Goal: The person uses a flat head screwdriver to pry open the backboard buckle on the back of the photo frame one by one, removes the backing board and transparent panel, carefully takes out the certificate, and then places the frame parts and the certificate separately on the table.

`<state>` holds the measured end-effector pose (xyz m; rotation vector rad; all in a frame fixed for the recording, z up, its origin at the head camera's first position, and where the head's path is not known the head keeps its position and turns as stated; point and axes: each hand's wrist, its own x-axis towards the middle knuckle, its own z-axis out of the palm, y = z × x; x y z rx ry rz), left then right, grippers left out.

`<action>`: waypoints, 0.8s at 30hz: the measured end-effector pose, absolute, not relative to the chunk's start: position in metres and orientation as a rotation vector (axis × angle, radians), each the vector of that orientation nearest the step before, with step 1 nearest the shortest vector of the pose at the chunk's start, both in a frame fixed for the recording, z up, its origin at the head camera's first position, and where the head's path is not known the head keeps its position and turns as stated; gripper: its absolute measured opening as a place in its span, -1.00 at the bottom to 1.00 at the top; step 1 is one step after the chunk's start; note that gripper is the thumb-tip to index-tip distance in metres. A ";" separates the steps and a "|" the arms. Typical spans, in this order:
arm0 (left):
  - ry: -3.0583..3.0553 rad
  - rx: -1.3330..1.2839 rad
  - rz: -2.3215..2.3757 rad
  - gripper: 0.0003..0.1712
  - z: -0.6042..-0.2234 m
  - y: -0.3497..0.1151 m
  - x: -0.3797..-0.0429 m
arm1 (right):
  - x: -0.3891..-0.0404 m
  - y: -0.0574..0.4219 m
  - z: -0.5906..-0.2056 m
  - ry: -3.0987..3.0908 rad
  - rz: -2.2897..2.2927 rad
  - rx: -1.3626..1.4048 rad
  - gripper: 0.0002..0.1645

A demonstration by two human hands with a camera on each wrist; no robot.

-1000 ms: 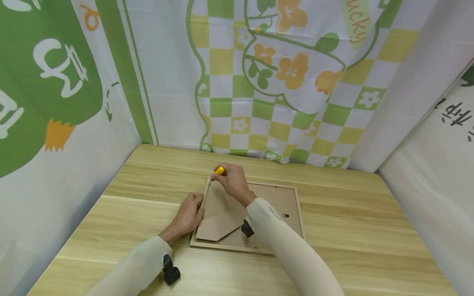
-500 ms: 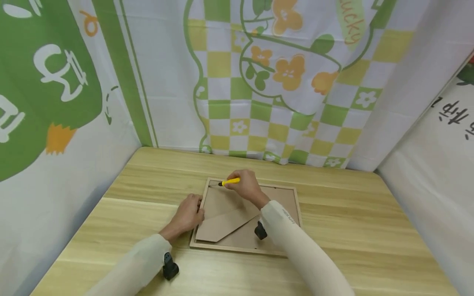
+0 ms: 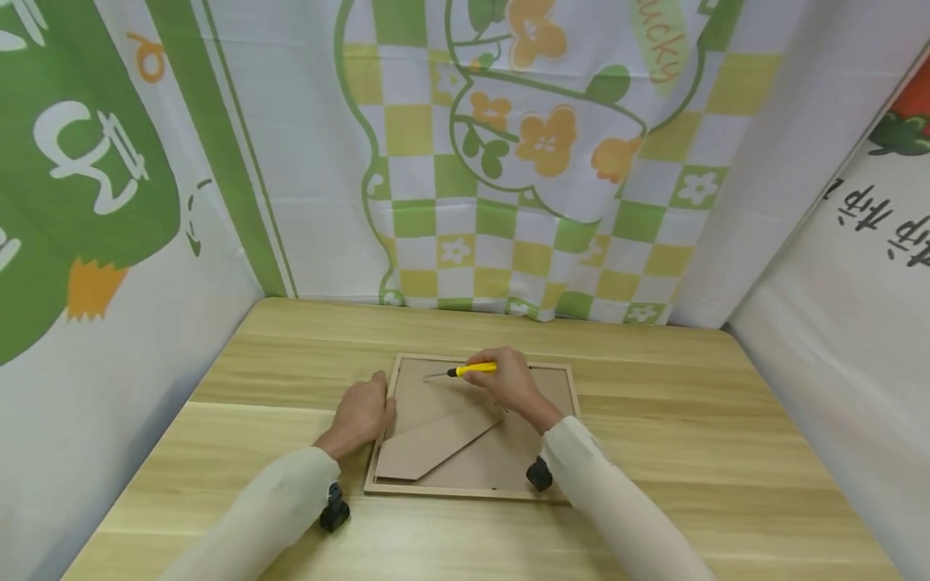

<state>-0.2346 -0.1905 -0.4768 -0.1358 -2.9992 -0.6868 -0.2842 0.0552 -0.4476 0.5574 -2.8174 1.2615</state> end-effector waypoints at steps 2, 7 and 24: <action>-3.002 -0.155 -0.659 -0.80 -0.476 -0.190 -0.234 | -0.282 0.059 -0.447 -2.799 1.290 0.553 -0.75; -3.005 -0.186 -0.683 -0.58 -0.477 -0.189 -0.229 | -0.278 0.066 -0.447 -2.763 1.296 0.537 -0.78; -2.905 -0.301 -0.443 -0.73 -0.453 -0.197 -0.252 | -0.267 0.101 -0.447 -2.663 1.685 0.449 -0.74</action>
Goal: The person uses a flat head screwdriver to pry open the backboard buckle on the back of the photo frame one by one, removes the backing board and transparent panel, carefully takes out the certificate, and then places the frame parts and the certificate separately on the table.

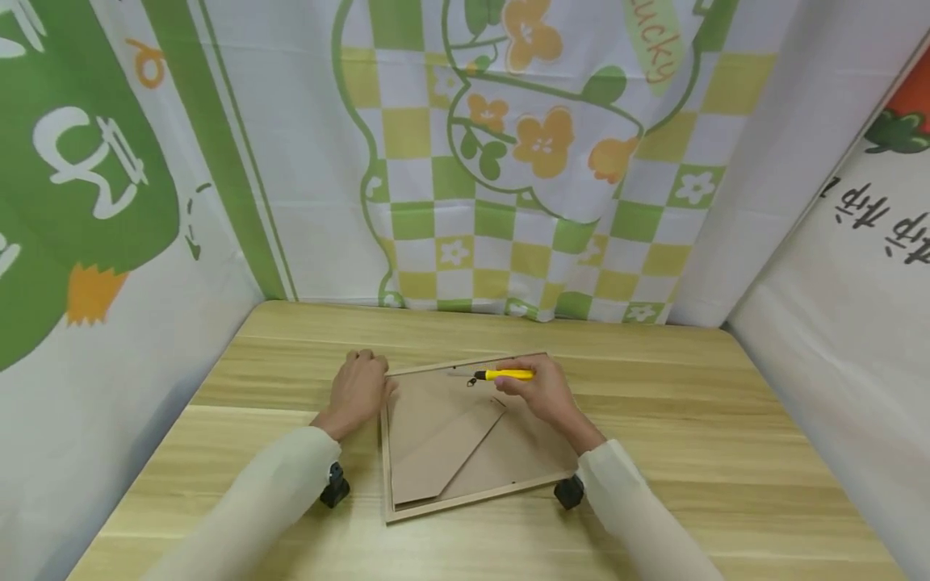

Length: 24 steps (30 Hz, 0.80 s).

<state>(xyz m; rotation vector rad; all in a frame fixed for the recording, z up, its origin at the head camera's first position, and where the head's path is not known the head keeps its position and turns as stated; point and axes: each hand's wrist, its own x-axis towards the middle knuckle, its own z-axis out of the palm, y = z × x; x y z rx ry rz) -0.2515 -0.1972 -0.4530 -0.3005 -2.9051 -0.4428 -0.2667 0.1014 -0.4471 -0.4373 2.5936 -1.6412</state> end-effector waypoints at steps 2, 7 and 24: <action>-2.861 -0.436 -0.405 -0.71 -0.454 -0.198 -0.265 | -0.264 0.106 -0.448 2.569 -1.670 -0.409 -0.73; -2.931 -0.666 -0.492 -0.79 -0.458 -0.197 -0.289 | -0.258 0.111 -0.450 2.582 -1.633 -0.342 -0.70; -2.948 -0.585 -0.480 -0.58 -0.466 -0.185 -0.289 | -0.258 0.126 -0.454 2.535 -1.682 -0.323 -0.68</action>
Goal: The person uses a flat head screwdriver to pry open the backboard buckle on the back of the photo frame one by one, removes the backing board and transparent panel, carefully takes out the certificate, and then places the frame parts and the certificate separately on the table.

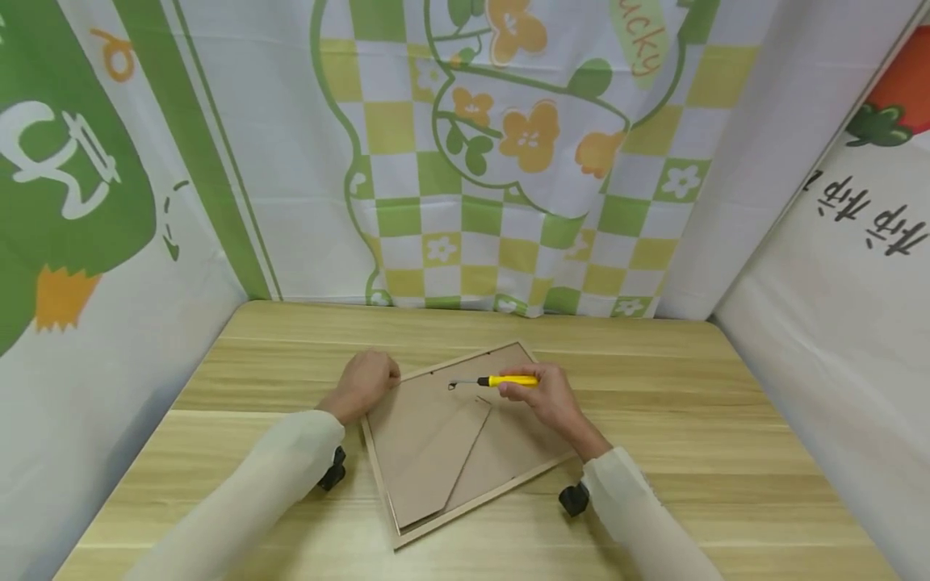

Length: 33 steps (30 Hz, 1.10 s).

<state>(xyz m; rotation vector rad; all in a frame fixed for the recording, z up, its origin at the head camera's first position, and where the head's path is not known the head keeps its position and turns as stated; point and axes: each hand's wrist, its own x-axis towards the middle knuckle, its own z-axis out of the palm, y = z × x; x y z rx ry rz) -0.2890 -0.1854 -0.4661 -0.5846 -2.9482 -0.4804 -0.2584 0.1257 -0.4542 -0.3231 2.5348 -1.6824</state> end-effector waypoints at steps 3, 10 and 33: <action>-2.942 -0.603 -0.476 -0.51 -0.467 -0.187 -0.282 | -0.258 0.127 -0.455 2.543 -1.678 -0.329 -0.67; -3.010 -0.603 -0.401 -0.83 -0.464 -0.188 -0.262 | -0.256 0.130 -0.459 2.546 -1.653 -0.307 -0.65; -3.007 -0.669 -0.548 -0.68 -0.462 -0.178 -0.266 | -0.254 0.125 -0.459 2.508 -1.696 -0.333 -0.64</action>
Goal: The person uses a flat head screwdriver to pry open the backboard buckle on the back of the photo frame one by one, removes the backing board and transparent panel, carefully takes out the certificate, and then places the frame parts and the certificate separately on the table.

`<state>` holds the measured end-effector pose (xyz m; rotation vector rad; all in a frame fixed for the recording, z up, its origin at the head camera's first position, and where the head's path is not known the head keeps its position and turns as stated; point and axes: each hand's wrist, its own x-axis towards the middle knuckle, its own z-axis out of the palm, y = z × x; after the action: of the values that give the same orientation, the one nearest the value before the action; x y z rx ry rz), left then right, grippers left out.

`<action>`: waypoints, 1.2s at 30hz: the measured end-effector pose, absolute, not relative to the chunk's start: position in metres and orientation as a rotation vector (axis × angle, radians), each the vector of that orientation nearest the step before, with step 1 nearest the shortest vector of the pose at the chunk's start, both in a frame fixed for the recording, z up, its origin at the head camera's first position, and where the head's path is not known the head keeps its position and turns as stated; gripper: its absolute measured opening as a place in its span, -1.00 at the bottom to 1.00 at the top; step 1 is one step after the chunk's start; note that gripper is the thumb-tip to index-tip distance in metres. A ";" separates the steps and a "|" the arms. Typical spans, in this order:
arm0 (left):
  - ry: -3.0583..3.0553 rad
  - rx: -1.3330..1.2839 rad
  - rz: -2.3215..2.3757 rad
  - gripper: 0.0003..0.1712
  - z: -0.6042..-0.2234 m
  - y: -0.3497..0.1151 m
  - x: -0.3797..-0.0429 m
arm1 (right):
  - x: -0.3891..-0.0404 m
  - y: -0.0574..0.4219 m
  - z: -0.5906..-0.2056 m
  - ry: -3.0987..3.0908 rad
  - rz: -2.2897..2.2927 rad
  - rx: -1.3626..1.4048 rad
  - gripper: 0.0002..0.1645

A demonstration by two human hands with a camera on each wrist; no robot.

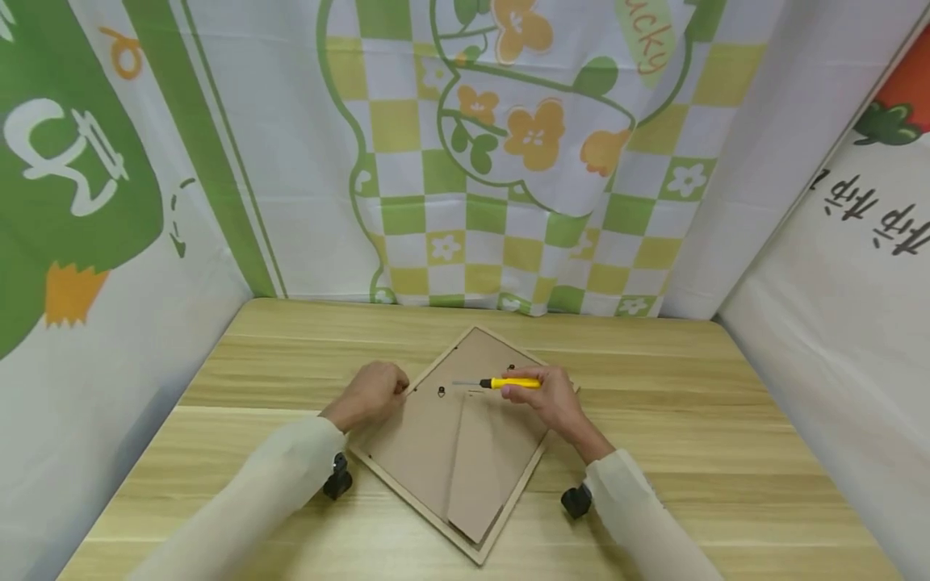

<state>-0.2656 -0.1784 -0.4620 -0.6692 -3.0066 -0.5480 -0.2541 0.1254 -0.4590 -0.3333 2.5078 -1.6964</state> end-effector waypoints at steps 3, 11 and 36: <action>-3.019 -0.648 -0.586 -0.78 -0.464 -0.180 -0.259 | -0.253 0.123 -0.458 2.502 -1.702 -0.351 -0.64; -3.042 -0.380 -0.830 -0.79 -0.471 -0.177 -0.237 | -0.253 0.117 -0.458 2.485 -1.703 -0.343 -0.66; -2.967 -0.018 -1.330 -0.69 -0.473 -0.158 -0.204 | -0.253 0.088 -0.452 2.716 -1.272 -0.629 -0.74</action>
<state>-0.2037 -0.1576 -0.4733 -0.0180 -2.9672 -1.3298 -0.2533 0.0877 -0.4524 -0.6293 2.7158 -1.2722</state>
